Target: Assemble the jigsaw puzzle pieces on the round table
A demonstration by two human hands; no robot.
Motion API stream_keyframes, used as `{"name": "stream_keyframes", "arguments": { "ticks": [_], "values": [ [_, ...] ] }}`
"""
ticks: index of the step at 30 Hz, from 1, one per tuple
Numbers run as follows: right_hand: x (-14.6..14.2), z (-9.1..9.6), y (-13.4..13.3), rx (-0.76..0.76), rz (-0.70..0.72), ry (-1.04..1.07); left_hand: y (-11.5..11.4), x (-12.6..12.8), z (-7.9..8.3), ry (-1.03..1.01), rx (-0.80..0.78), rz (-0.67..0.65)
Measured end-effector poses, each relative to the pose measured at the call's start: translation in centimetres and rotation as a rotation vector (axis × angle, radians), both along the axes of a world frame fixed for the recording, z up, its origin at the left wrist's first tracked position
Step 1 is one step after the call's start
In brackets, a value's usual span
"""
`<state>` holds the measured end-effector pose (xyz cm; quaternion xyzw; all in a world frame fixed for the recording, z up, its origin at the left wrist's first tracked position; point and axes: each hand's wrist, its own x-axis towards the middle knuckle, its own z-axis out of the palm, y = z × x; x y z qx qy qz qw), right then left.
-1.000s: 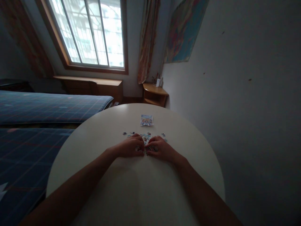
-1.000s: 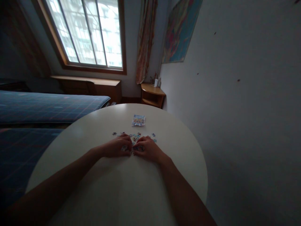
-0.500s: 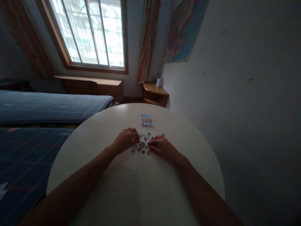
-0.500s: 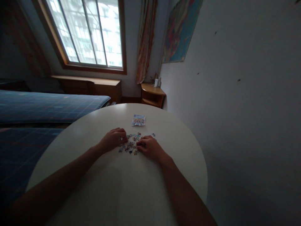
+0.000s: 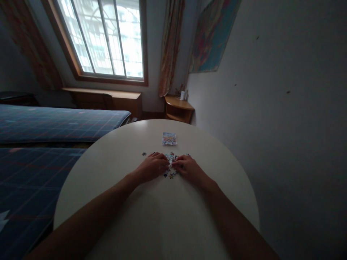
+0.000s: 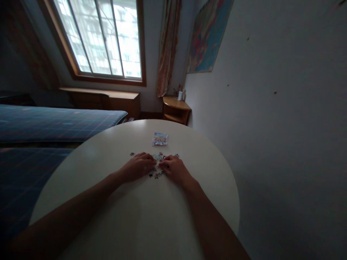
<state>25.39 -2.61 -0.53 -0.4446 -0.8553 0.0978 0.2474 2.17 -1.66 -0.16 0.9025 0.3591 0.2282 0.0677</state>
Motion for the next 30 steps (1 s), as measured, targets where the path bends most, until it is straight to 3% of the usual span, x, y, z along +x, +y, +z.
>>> {"name": "stream_keyframes", "arguments": {
  "ticks": [12, 21, 30],
  "values": [
    [-0.8, 0.2, -0.5, -0.056, 0.01, 0.089, -0.6, 1.8, -1.1, -0.112, -0.108, 0.097],
    [-0.9, 0.4, -0.2, -0.108, 0.026, 0.162, -0.2, 1.8, -0.6, -0.196, -0.172, 0.09],
    [-0.4, 1.0, -0.1, -0.107, -0.132, 0.208, 0.3, 0.9, 0.2, -0.209, -0.179, 0.219]
  ]
}}
